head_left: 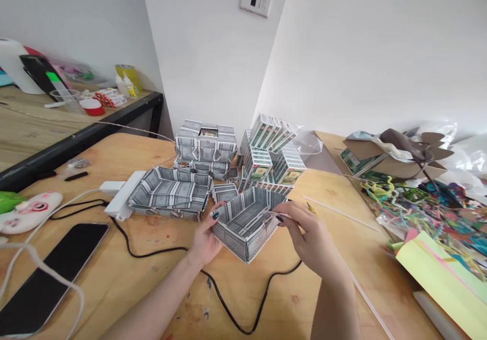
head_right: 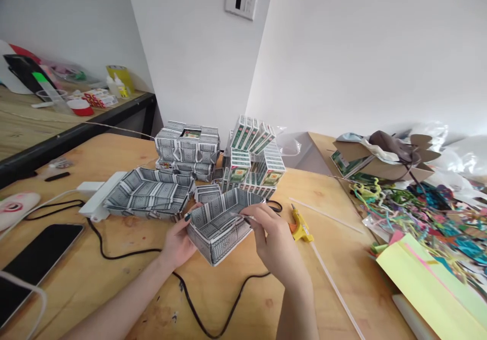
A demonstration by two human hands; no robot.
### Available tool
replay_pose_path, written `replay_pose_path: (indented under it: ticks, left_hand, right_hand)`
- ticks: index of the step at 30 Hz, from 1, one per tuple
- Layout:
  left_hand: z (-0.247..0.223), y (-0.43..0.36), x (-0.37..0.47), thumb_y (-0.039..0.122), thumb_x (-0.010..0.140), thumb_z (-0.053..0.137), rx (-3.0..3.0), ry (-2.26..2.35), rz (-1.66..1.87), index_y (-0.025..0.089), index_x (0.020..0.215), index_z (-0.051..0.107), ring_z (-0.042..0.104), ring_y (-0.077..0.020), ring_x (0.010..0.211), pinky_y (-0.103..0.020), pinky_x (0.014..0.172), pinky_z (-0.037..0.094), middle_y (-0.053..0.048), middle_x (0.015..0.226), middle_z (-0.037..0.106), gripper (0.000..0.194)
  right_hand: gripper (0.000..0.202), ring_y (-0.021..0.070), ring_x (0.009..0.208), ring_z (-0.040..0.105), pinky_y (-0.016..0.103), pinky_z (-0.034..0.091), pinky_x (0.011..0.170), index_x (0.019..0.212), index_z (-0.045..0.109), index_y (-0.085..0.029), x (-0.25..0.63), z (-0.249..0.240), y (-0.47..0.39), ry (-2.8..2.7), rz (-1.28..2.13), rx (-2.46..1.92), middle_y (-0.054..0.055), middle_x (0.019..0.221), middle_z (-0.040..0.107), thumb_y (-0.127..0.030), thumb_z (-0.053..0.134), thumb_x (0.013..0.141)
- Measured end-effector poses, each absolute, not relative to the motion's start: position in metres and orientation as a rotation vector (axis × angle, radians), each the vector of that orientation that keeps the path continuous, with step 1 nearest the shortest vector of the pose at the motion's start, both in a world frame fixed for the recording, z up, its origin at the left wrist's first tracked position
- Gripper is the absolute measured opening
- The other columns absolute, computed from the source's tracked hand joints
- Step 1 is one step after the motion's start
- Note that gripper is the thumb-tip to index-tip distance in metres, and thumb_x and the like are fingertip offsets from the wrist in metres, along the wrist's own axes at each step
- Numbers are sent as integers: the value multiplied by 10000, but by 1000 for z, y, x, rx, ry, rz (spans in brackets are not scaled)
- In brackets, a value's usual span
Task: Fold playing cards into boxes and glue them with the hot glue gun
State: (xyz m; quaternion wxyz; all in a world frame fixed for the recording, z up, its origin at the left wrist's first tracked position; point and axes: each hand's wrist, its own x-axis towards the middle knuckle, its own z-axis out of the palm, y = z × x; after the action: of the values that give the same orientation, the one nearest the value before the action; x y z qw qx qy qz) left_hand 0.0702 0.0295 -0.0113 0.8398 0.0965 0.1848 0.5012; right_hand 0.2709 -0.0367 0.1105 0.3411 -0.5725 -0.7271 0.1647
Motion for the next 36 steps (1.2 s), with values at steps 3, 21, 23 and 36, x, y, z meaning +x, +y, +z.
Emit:
replay_pose_path:
  ticks: [3, 21, 23, 36]
  left_hand:
    - [-14, 30, 70, 193, 745, 612, 216, 384, 1037, 198, 1154, 593, 627, -259, 1033, -394, 938, 461, -68, 1050, 698, 410]
    - [-10, 36, 68, 172, 772, 571, 213, 497, 979, 173, 1098, 633, 668, -233, 918, -368, 883, 492, -62, 1006, 715, 332]
    - [-8, 36, 67, 170, 775, 567, 214, 503, 982, 173, 1101, 634, 666, -233, 922, -364, 884, 490, -60, 1002, 716, 332]
    - [-15, 39, 63, 189, 758, 593, 280, 482, 982, 187, 1148, 620, 637, -245, 986, -345, 833, 491, -59, 1033, 706, 390]
  right_hand:
    - [209, 138, 719, 606, 243, 498, 639, 937, 632, -214, 275, 112, -41, -1802, 423, -1550, 27, 819, 663, -195, 429, 894]
    - [210, 157, 769, 650, 268, 515, 687, 816, 664, -231, 272, 111, -35, -1889, 394, -1352, 21, 812, 705, -144, 478, 861]
    - [218, 152, 772, 642, 258, 506, 681, 830, 655, -229, 271, 112, -35, -1928, 436, -1378, 20, 817, 694, -136, 460, 866]
    - [337, 150, 795, 601, 262, 484, 692, 977, 556, -217, 267, 111, -35, -2015, 520, -1510, 30, 859, 633, -18, 337, 815]
